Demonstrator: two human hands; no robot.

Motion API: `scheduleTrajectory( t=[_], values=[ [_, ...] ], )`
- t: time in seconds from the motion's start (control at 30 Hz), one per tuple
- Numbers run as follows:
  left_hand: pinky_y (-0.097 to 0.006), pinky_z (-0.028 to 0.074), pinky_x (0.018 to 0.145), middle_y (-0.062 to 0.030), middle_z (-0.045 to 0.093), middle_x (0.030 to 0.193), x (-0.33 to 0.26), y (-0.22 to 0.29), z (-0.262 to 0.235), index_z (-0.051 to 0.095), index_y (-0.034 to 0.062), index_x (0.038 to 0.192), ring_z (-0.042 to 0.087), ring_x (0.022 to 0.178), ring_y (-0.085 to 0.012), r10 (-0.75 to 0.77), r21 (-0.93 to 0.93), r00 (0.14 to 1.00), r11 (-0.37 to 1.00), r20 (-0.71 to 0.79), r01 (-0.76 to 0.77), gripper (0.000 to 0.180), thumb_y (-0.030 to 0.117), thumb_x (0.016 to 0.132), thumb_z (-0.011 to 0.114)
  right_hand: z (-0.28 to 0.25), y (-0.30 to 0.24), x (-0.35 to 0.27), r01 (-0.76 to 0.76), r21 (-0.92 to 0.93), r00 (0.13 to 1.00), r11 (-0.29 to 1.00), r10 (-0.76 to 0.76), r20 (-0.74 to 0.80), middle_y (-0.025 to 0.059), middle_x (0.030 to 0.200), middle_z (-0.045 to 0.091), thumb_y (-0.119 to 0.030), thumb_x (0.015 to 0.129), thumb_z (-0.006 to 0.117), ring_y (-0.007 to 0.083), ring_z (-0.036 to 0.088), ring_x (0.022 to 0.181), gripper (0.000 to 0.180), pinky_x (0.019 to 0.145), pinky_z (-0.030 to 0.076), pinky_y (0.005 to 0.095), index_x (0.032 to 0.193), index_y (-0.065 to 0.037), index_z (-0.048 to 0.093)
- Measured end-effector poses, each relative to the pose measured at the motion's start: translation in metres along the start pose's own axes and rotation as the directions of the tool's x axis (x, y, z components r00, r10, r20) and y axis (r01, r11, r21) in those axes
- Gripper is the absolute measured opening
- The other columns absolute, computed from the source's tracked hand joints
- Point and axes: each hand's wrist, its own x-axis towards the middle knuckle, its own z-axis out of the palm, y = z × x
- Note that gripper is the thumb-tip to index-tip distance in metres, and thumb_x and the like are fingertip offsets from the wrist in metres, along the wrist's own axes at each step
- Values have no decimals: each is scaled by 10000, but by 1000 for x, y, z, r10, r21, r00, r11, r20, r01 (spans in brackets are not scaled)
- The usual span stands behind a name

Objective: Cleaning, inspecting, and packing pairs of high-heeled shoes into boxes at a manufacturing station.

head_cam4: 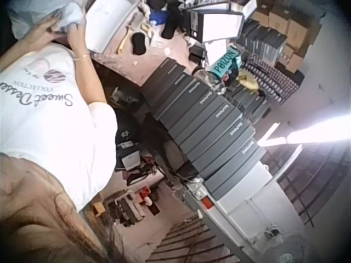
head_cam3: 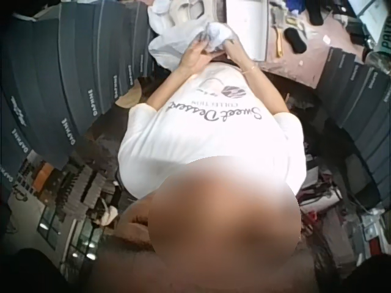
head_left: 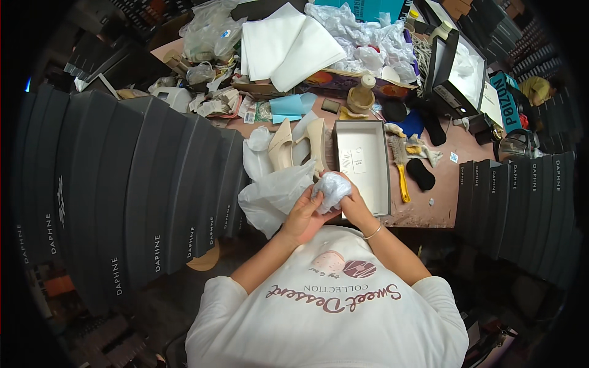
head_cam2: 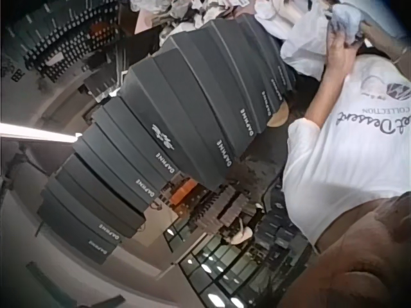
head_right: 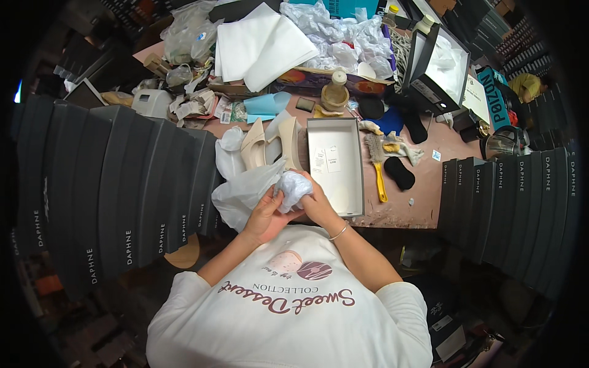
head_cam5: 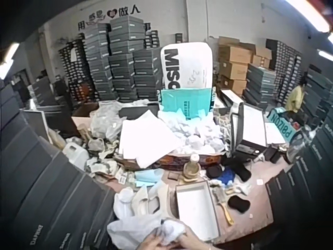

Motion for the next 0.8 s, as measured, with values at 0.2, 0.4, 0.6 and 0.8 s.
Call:
scheduleTrajectory(
  t=[0.2,0.4,0.6,0.8],
  values=[
    [-272,468,874,-51,611,1040,0,-1,-39,605,12,1087,589,965,-131,335,382,911,896,-242,-228,224,91,883,652,5,-19,-19,-99,-152,991,983,111,74,179,1440,349,-125,855,593,301,377,1306,670,1085,296,366,1442,-36,284],
    [-244,484,796,-44,568,1041,8,-13,-37,616,-46,1087,567,931,-114,327,703,939,693,-107,-160,241,60,873,645,19,-27,-22,131,-328,991,936,-124,42,232,1397,350,-268,818,711,371,363,1299,808,1060,320,371,1433,-2,259],
    [-265,515,763,-120,596,1133,-15,-5,-45,499,-35,1282,601,959,-146,3,331,990,943,-144,45,366,-8,918,529,14,-8,-34,9,-239,997,971,9,77,208,1247,500,-217,811,702,301,509,1141,765,975,396,338,1427,-6,301],
    [-282,478,854,-134,558,1188,-5,-3,-29,343,34,1418,582,1020,-186,70,856,994,515,-83,35,597,37,877,597,2,-4,-49,-301,27,953,953,300,34,176,1207,574,-151,787,635,190,562,1068,712,897,449,288,1411,24,339]
  ],
)
